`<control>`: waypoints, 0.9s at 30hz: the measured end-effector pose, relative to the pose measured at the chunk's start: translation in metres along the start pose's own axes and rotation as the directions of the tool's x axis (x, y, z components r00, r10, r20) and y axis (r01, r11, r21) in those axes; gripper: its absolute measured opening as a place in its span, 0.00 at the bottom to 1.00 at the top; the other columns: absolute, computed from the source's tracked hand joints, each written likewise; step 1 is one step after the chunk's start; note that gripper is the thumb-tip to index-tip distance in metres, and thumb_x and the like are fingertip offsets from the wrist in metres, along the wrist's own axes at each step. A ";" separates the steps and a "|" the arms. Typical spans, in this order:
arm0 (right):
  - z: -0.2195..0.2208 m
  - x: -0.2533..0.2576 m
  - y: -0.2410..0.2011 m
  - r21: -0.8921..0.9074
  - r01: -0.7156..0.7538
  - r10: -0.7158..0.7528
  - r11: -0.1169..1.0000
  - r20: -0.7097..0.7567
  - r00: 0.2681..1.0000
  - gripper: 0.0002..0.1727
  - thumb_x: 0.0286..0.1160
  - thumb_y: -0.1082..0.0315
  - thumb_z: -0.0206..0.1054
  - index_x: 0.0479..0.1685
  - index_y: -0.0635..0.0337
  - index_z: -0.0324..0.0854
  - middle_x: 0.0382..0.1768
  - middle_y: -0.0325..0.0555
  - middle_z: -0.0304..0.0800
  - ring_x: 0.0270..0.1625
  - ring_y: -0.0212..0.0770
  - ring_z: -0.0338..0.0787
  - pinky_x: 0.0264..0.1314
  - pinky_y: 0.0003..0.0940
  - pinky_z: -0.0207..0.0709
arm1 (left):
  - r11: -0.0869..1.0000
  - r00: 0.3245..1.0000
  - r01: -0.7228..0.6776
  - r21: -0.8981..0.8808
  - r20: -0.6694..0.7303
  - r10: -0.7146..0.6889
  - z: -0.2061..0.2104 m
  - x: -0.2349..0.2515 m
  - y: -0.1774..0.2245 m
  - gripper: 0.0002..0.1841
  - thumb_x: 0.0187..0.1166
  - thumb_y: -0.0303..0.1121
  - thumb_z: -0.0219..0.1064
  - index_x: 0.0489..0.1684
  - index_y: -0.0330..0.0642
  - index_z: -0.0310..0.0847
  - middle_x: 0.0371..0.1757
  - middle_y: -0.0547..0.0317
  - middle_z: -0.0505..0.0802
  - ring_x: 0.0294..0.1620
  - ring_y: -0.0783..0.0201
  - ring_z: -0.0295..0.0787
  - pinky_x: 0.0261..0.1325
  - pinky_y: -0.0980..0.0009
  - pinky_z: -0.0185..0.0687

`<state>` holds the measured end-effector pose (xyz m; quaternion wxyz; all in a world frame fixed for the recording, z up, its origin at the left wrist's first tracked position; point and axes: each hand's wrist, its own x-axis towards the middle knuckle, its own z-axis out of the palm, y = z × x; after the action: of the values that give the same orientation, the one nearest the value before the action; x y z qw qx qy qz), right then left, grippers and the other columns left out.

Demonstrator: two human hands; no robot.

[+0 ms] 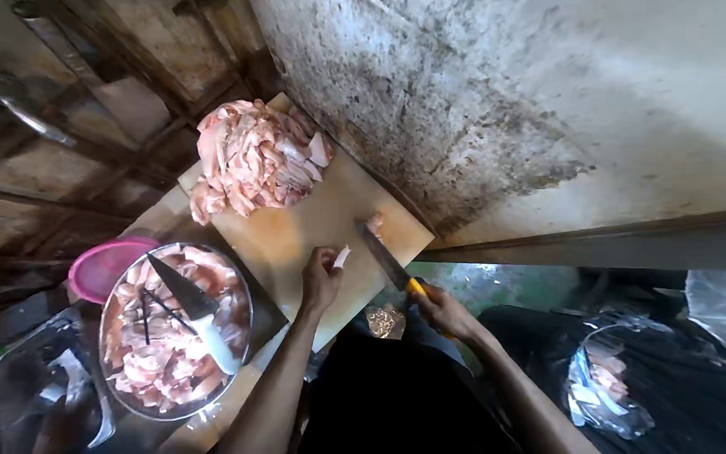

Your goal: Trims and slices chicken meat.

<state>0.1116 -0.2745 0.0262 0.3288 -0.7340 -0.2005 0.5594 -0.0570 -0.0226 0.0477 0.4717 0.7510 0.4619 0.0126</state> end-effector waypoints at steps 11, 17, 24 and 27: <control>0.041 -0.016 -0.028 0.286 0.277 -0.235 0.918 -0.171 0.957 0.19 0.90 0.56 0.51 0.55 0.60 0.83 0.16 0.38 0.77 0.14 0.35 0.76 0.16 0.32 0.74 | 0.872 0.981 -0.194 -0.450 -0.099 0.168 -0.036 -0.020 0.005 0.16 0.85 0.26 0.64 0.69 0.42 0.81 0.58 0.52 0.93 0.50 0.59 0.93 0.53 0.60 0.92; 0.041 -0.022 -0.028 -0.036 0.241 -0.242 0.970 -0.243 0.939 0.23 0.89 0.46 0.54 0.58 0.54 0.83 0.19 0.39 0.82 0.17 0.38 0.81 0.19 0.39 0.80 | 0.779 0.792 -0.606 0.160 0.038 0.609 -0.013 -0.019 -0.024 0.13 0.82 0.26 0.63 0.50 0.53 0.94 0.65 0.71 0.93 0.83 0.63 0.75 0.91 0.53 0.61; 0.050 -0.043 -0.008 -0.365 0.131 -0.233 0.922 -0.252 0.939 0.24 0.87 0.44 0.54 0.58 0.53 0.83 0.26 0.38 0.87 0.26 0.37 0.89 0.31 0.43 0.87 | 0.982 0.918 -0.186 -0.020 -0.361 0.167 -0.008 -0.040 -0.052 0.10 0.79 0.25 0.67 0.54 0.41 0.89 0.50 0.54 0.93 0.49 0.63 0.92 0.56 0.61 0.92; 0.060 -0.044 -0.018 -0.420 0.107 -0.223 0.901 -0.237 0.946 0.24 0.87 0.46 0.55 0.61 0.55 0.83 0.29 0.42 0.88 0.29 0.40 0.90 0.36 0.45 0.87 | 0.990 0.948 -0.126 -0.062 -0.300 0.102 0.000 -0.032 -0.050 0.12 0.79 0.28 0.70 0.58 0.38 0.86 0.53 0.51 0.91 0.50 0.61 0.93 0.57 0.60 0.93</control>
<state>0.0428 -0.2758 0.0595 0.2426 -0.8373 -0.3248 0.3668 -0.1092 -0.0386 0.0246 0.4255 0.7465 0.4822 0.1707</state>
